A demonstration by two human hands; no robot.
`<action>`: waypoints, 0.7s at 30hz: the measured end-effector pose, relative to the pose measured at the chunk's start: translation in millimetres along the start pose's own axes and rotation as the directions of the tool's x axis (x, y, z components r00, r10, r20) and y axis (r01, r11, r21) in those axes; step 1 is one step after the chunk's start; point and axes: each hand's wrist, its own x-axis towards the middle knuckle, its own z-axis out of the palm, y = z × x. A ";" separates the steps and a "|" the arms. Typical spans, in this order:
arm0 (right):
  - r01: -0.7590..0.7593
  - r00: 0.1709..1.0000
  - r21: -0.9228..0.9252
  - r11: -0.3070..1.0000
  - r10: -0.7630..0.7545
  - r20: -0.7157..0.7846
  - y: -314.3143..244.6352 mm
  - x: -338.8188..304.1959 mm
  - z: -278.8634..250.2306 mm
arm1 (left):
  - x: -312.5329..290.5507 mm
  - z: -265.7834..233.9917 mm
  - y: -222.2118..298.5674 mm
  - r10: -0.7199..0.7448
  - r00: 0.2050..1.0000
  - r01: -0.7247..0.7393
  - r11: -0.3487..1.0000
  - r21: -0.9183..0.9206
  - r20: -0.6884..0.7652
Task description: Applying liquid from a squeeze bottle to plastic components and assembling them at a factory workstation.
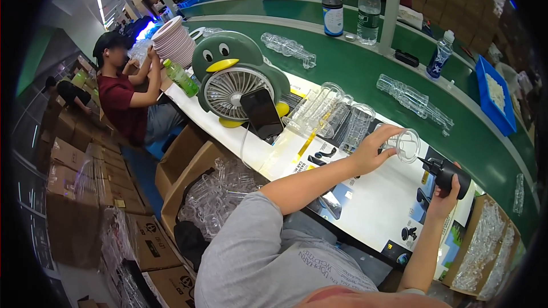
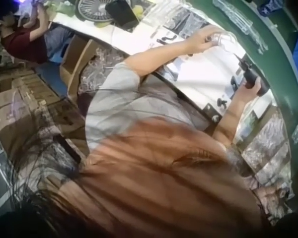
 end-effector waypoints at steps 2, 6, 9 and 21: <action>0.009 1.000 0.001 1.000 -0.009 -0.027 -1.6 -2.1 7.8 | 0.6 0.7 -0.2 0.003 1.000 -0.003 1.000 0.014 -0.003; 0.016 0.997 0.023 1.000 -0.014 -0.080 -3.5 -2.7 17.1 | 1.7 1.0 0.0 0.007 1.000 -0.007 0.999 0.032 -0.007; 0.020 0.997 0.021 1.000 -0.018 -0.069 -2.4 -0.1 15.0 | 2.5 1.4 -2.8 0.025 0.999 -0.024 0.998 0.054 -0.021; -0.178 0.984 0.336 0.925 0.167 0.060 -5.4 7.0 3.9 | -4.4 5.5 0.7 -0.086 0.993 0.082 0.995 -0.060 -0.079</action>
